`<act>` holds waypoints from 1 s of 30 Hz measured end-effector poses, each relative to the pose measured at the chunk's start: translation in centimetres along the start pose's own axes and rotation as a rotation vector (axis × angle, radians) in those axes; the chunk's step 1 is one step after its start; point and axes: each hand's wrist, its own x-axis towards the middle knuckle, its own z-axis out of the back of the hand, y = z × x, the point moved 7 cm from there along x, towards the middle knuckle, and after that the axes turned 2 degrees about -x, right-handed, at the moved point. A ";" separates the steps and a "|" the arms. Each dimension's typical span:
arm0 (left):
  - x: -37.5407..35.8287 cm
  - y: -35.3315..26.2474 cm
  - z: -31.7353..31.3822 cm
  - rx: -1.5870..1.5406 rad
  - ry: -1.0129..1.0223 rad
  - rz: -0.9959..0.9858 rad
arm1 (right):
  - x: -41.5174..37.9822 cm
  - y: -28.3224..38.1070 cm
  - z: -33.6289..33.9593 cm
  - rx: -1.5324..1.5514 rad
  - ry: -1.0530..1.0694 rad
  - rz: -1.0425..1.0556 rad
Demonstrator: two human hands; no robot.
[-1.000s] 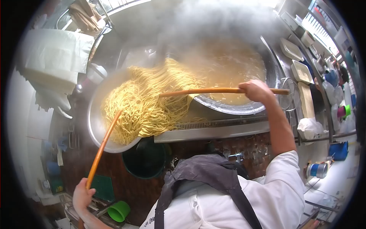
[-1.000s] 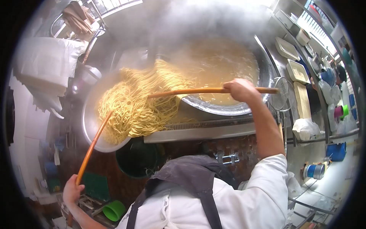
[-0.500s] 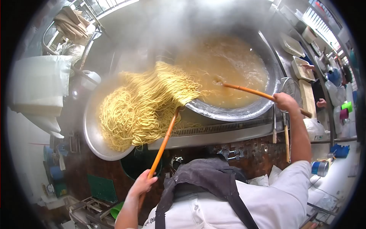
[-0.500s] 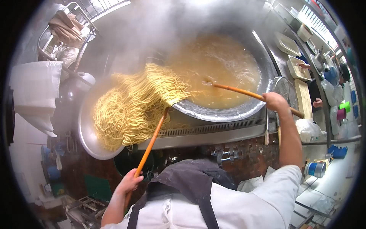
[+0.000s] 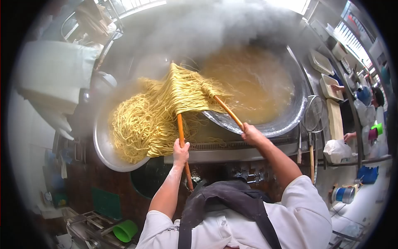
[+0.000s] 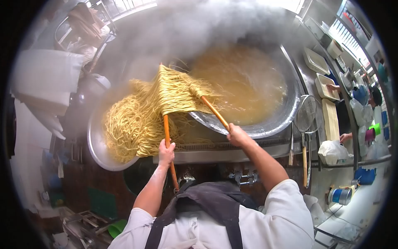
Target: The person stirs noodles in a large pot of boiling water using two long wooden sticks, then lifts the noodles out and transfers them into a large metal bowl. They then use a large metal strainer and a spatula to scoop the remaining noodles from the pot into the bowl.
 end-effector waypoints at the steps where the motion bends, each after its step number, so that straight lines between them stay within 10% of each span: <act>1: -0.2 -0.8 1.0 -0.093 -0.003 0.029 | -0.3 1.8 -0.6 0.017 -0.003 -0.004; 15: 0.4 -7.9 27.5 -0.320 -0.218 0.252 | 1.3 36.4 -6.5 -0.054 0.109 0.515; 24: -9.9 6.8 45.6 0.633 -0.066 0.369 | 2.9 20.9 -3.7 -0.491 0.090 0.385; 25: -13.7 0.8 44.8 0.277 -0.047 0.536 | 1.8 19.5 -0.9 -0.481 0.073 0.360; 27: -17.1 -7.1 48.2 0.510 -0.026 0.565 | 0.7 15.7 3.9 -0.533 0.112 0.268; 28: -17.9 -9.0 51.4 0.846 0.056 0.272 | -1.2 14.7 6.9 -0.533 0.135 0.162; 30: -21.5 -17.3 49.7 0.798 0.045 0.563 | -4.0 12.0 11.6 -0.519 0.158 0.060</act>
